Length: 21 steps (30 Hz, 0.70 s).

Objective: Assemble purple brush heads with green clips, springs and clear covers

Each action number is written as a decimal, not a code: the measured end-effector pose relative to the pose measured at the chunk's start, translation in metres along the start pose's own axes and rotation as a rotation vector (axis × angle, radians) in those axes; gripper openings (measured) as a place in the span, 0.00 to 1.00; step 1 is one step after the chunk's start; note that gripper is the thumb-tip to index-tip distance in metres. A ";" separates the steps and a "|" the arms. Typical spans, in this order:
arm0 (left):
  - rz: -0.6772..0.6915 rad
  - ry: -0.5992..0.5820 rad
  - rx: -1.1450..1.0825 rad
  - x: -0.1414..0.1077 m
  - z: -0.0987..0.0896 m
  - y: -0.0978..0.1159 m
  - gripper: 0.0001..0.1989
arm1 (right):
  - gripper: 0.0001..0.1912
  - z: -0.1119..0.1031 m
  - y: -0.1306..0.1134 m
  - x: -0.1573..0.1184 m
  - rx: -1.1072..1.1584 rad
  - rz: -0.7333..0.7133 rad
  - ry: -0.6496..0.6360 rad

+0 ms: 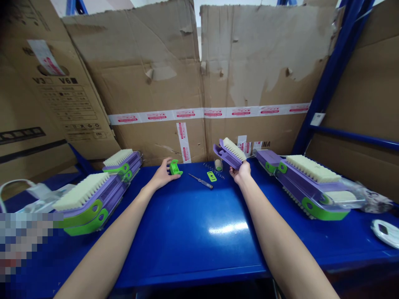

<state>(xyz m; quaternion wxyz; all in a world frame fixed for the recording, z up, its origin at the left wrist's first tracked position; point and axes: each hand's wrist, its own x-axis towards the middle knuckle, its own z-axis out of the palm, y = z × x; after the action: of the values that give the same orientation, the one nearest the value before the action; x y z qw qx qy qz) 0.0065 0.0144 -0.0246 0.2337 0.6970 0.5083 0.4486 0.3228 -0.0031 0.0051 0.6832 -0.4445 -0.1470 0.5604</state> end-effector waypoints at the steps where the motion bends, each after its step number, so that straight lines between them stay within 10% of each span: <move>1: 0.003 0.000 -0.007 0.000 0.000 0.000 0.45 | 0.14 0.000 0.000 0.000 -0.007 -0.004 -0.002; 21: -0.056 -0.097 0.129 -0.006 0.001 0.013 0.46 | 0.13 -0.001 0.001 0.005 0.036 0.017 0.015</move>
<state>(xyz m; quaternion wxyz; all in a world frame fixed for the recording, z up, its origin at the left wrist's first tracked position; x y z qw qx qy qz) 0.0130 0.0038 -0.0171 0.2251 0.7169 0.5436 0.3741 0.3244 0.0009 0.0021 0.6874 -0.4376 -0.1280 0.5653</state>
